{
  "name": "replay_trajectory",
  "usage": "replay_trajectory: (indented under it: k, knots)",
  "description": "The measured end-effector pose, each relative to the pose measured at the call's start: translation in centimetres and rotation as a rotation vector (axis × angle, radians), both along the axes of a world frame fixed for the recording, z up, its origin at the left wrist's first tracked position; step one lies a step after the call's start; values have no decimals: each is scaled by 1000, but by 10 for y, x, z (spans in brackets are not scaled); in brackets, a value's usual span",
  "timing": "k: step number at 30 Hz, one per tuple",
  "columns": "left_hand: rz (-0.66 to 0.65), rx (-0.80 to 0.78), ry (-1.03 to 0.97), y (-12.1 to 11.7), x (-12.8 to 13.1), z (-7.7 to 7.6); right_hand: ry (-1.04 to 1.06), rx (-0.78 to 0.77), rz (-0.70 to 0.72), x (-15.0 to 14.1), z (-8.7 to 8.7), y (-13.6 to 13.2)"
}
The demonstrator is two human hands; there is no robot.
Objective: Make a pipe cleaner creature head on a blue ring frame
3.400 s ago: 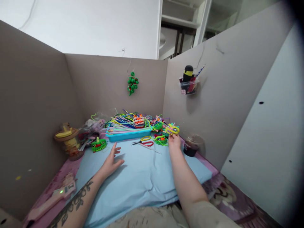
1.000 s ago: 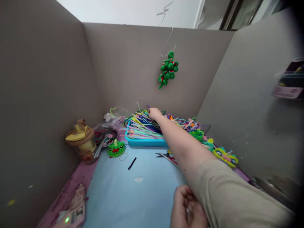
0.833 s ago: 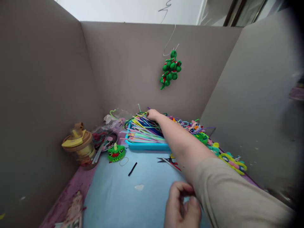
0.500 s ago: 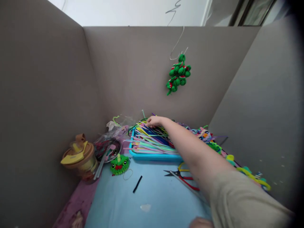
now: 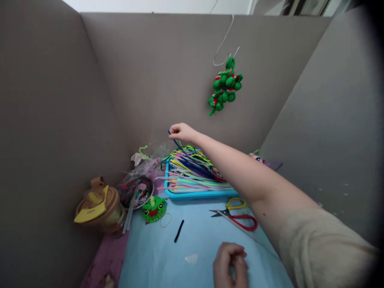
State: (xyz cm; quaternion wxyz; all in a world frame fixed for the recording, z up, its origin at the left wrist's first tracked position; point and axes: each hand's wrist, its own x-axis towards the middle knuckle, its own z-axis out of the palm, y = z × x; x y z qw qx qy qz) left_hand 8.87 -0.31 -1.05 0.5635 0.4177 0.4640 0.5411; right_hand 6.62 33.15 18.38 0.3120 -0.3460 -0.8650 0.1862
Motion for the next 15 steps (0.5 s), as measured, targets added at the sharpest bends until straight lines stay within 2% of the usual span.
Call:
replay_trajectory:
  k: [2,4,6,7,8,10,12,14,15]
  knots:
    - [5,-37,-22,0,-2,2,237,198,-25,-5,25,-28]
    - [17,-48,-55,0,-3,7,402,319,-40,-2,44,-71]
    - [27,-50,-98,2,-5,11,412,343,38,11,51,-124]
    - [26,-52,-118,3,-6,14,380,341,89,19,48,-151]
    - [15,-50,-141,4,-7,15,334,340,132,30,40,-178]
    - [23,-44,-210,8,-9,18,226,331,214,53,12,-225]
    - [89,-52,-309,12,-11,22,126,309,299,76,-27,-262]
    - [175,-75,-436,17,-14,29,36,297,295,98,-67,-289]
    - [161,-111,-515,20,-16,34,35,302,280,108,-85,-299]
